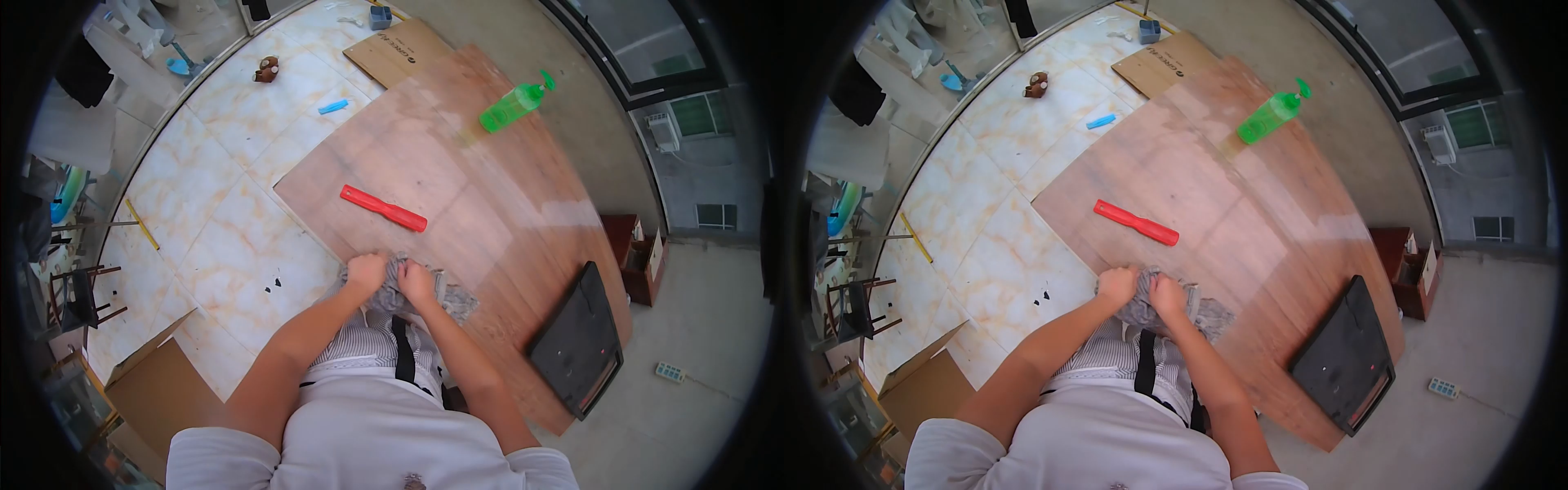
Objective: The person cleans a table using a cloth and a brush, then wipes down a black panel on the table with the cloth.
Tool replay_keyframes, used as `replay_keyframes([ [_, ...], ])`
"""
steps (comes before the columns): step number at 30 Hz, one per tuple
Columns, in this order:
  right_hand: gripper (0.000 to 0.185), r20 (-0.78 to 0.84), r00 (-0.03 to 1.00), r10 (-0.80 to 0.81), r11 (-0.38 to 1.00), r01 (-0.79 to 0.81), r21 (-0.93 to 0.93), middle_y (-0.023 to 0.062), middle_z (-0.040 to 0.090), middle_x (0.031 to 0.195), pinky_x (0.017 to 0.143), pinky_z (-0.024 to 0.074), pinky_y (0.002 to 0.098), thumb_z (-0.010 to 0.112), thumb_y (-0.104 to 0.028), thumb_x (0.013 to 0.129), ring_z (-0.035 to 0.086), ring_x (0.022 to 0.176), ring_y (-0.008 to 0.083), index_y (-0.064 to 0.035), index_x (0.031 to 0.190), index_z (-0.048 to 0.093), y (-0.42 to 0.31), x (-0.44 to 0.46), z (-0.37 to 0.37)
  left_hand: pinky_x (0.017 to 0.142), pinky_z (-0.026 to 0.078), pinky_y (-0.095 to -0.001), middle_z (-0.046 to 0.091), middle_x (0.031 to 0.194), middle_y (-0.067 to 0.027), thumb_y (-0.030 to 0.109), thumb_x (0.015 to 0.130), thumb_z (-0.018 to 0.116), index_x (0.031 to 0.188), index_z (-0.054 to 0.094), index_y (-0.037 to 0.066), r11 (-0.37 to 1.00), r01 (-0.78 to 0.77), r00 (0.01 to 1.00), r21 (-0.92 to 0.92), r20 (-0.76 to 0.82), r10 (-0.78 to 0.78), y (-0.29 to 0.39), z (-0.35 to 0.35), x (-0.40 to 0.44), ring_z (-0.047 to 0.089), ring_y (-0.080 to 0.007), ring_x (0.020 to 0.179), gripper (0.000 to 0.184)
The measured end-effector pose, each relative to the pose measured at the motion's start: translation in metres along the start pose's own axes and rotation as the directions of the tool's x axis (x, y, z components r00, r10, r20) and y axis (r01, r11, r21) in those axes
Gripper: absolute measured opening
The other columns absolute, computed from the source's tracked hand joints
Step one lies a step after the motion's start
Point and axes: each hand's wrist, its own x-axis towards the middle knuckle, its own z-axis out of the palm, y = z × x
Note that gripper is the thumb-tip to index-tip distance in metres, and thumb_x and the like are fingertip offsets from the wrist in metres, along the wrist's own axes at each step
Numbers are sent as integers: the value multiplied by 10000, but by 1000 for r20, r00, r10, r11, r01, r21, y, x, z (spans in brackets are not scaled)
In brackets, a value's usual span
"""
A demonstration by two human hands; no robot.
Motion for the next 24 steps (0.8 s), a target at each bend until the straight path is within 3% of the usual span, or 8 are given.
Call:
replay_keyframes([
  [7,303,-44,999,-27,999,27,19,232,666,810,703,507,527,564,-320,900,651,778,424,-32,849,640,-66,35,16,716,549,-468,707,858,-172,287,903,566,832,687,64,983,182,983,16,-7,-182,-36,-48,9,699,-355,788,263],
  [10,297,17,1000,-14,1000,14,-15,226,669,807,693,514,519,572,-316,892,657,772,415,-37,827,649,-54,31,11,717,552,-464,705,852,-181,237,886,556,839,685,55,989,147,989,13,-12,-146,-27,-35,6,700,-359,793,227],
  [13,291,53,999,8,1000,-8,-7,222,670,797,676,517,516,577,-308,885,656,750,416,-38,807,653,-14,11,2,696,541,-482,694,817,-190,272,914,518,888,675,58,999,16,1000,31,-10,-16,-9,1,1,687,-371,781,267],
  [17,281,48,997,53,997,-50,-67,225,667,790,670,517,519,574,-299,884,647,732,426,-34,824,649,7,-9,-5,706,548,-464,697,819,-188,280,885,565,870,685,48,994,-79,992,81,107,70,12,9,0,693,-359,777,261],
  [20,283,7,1000,-16,999,17,-43,226,667,797,682,517,520,574,-303,887,648,749,426,-35,835,648,-9,2,12,737,560,-433,706,931,-181,189,809,586,902,708,54,997,54,985,53,162,-62,5,-34,2,698,-342,872,205],
  [24,287,-9,999,-40,999,40,22,225,668,809,694,516,519,575,-311,889,651,777,422,-39,841,650,-54,27,22,739,559,-433,706,930,-179,192,813,594,895,707,59,982,183,979,50,78,-187,-26,-54,4,700,-342,854,193],
])
